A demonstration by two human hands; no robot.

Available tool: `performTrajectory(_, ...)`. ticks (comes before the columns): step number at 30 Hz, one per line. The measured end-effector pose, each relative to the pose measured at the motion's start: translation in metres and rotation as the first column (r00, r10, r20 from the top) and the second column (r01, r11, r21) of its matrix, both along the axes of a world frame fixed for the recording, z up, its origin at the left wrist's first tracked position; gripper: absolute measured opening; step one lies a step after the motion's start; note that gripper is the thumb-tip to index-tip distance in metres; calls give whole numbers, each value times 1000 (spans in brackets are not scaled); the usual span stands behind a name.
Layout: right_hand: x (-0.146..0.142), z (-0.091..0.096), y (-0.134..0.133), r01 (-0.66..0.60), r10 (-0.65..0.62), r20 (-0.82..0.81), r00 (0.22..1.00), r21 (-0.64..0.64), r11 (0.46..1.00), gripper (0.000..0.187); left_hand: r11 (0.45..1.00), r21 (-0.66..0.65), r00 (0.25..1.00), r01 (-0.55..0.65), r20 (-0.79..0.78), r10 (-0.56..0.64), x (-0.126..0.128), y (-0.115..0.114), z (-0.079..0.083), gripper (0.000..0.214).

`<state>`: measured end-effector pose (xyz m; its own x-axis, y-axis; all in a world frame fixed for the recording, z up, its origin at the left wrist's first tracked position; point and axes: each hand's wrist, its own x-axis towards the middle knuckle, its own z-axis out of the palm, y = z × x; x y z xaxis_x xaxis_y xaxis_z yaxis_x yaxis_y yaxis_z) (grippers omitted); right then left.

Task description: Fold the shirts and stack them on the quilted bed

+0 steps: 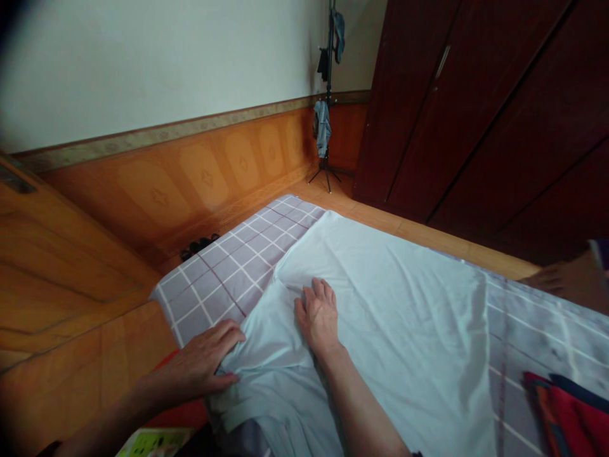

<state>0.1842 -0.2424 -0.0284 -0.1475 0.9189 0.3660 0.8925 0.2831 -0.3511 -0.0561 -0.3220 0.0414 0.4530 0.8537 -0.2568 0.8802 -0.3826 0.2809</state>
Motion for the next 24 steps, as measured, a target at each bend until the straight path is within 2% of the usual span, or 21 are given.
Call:
performTrajectory(3,0,-2,0,-4,4,8,1000,9,1000,26,995,95,1000,-24,-2,24,-2,-2,-6,22)
performTrajectory(7,-1,-3,0,-5,4,17,1000,19,1000,31,992,123,999,14,41,-20,-7,-7,-9,43)
performTrajectory(9,-2,-3,-1,-5,4,27,1000,23,1000,35,985,172,999,2,45,-10,-8,-11,-15,47)
performTrajectory(16,-3,-3,-3,-30,29,62,998,21,999,33,919,393,997,-35,81,3,2,-13,-44,31)
performTrajectory(21,-2,0,-4,-38,37,73,997,12,999,31,915,389,993,-103,85,75,1,-13,-43,36)
performTrajectory(24,-2,2,-5,-34,33,74,997,14,999,30,929,358,995,-97,69,77,-4,-16,-39,43)
